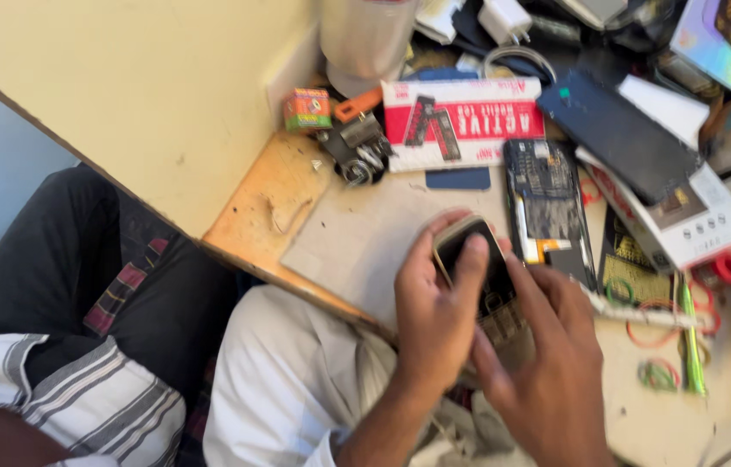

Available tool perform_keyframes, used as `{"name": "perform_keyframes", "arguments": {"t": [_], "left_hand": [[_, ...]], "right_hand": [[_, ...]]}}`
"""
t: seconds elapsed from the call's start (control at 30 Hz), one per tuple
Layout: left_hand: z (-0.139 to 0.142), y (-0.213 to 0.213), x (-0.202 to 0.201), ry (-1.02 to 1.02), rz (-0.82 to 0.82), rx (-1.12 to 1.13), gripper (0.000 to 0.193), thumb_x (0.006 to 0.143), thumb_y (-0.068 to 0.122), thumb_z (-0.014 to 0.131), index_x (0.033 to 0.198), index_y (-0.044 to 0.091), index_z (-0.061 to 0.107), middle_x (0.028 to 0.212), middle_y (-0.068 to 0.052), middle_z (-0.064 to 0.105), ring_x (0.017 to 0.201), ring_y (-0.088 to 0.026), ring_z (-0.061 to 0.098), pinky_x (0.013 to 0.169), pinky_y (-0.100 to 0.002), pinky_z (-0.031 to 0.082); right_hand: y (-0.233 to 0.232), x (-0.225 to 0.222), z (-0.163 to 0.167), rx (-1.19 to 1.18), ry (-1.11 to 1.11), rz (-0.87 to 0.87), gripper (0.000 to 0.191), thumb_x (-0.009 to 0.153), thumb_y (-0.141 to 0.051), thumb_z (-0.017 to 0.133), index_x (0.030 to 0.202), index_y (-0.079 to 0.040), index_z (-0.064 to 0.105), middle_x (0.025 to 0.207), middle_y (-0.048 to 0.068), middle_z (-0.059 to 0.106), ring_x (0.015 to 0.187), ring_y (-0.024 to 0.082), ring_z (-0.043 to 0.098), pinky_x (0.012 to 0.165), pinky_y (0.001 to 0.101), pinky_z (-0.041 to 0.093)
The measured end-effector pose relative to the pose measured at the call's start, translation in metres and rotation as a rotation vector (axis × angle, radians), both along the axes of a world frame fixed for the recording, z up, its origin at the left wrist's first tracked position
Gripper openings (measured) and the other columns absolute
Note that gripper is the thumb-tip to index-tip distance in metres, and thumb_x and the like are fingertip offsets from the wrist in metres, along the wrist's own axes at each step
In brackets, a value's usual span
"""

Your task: The person sits at a cluttered repair bench and works on a feature phone, prying open its housing by hand, separating the keypad and front cover from the body, handling the internal board and battery compartment, and pressing the parts back together before setting the phone on the bench.

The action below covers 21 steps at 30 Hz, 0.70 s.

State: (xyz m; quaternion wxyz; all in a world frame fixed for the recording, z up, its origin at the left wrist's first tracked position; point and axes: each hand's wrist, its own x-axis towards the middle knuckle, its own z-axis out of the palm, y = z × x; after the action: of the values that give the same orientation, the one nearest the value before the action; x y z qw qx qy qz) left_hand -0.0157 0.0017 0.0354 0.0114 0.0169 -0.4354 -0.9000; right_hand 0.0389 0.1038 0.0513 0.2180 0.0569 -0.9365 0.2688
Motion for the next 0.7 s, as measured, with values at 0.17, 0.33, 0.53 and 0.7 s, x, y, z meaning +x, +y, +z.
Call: {"name": "perform_keyframes", "arguments": {"t": [0.17,0.33,0.53,0.7], "left_hand": [[0.018,0.004,0.011,0.072,0.077,-0.069,0.028,0.101,0.006,0.064,0.127,-0.004,0.064,0.115,-0.011,0.067,0.103,-0.012,0.066,0.091,-0.026,0.056],[0.015,-0.003,0.011,0.148,0.066,-0.146,0.032,0.098,0.012,0.064,0.126,-0.003,0.065,0.120,-0.013,0.062,0.106,-0.016,0.067,0.094,-0.028,0.057],[0.014,-0.006,0.009,0.135,0.130,-0.241,0.032,0.105,0.023,0.063,0.127,-0.001,0.067,0.123,-0.014,0.065,0.113,-0.020,0.070,0.102,-0.032,0.056],[0.011,-0.005,0.008,0.153,0.135,-0.214,0.036,0.107,0.030,0.059,0.123,-0.001,0.066,0.113,-0.014,0.072,0.108,-0.021,0.072,0.098,-0.033,0.057]], "right_hand": [[0.026,-0.001,-0.030,-0.028,-0.011,0.002,0.089,0.057,-0.017,0.083,0.142,-0.005,0.059,0.128,0.020,0.062,0.115,0.033,0.067,0.099,0.0411,0.053],[0.068,-0.007,-0.060,-0.029,-0.066,0.058,0.057,0.087,-0.009,0.065,0.144,-0.004,0.057,0.136,0.020,0.062,0.121,0.031,0.067,0.104,0.0396,0.053],[0.088,-0.009,-0.077,0.084,-0.051,0.107,0.050,0.088,-0.014,0.067,0.137,-0.006,0.062,0.128,0.020,0.064,0.118,0.031,0.066,0.104,0.0401,0.051],[0.109,-0.015,-0.080,0.085,-0.237,0.121,0.054,0.082,-0.013,0.070,0.135,-0.005,0.063,0.120,0.019,0.069,0.107,0.026,0.071,0.096,0.0395,0.054]]}}
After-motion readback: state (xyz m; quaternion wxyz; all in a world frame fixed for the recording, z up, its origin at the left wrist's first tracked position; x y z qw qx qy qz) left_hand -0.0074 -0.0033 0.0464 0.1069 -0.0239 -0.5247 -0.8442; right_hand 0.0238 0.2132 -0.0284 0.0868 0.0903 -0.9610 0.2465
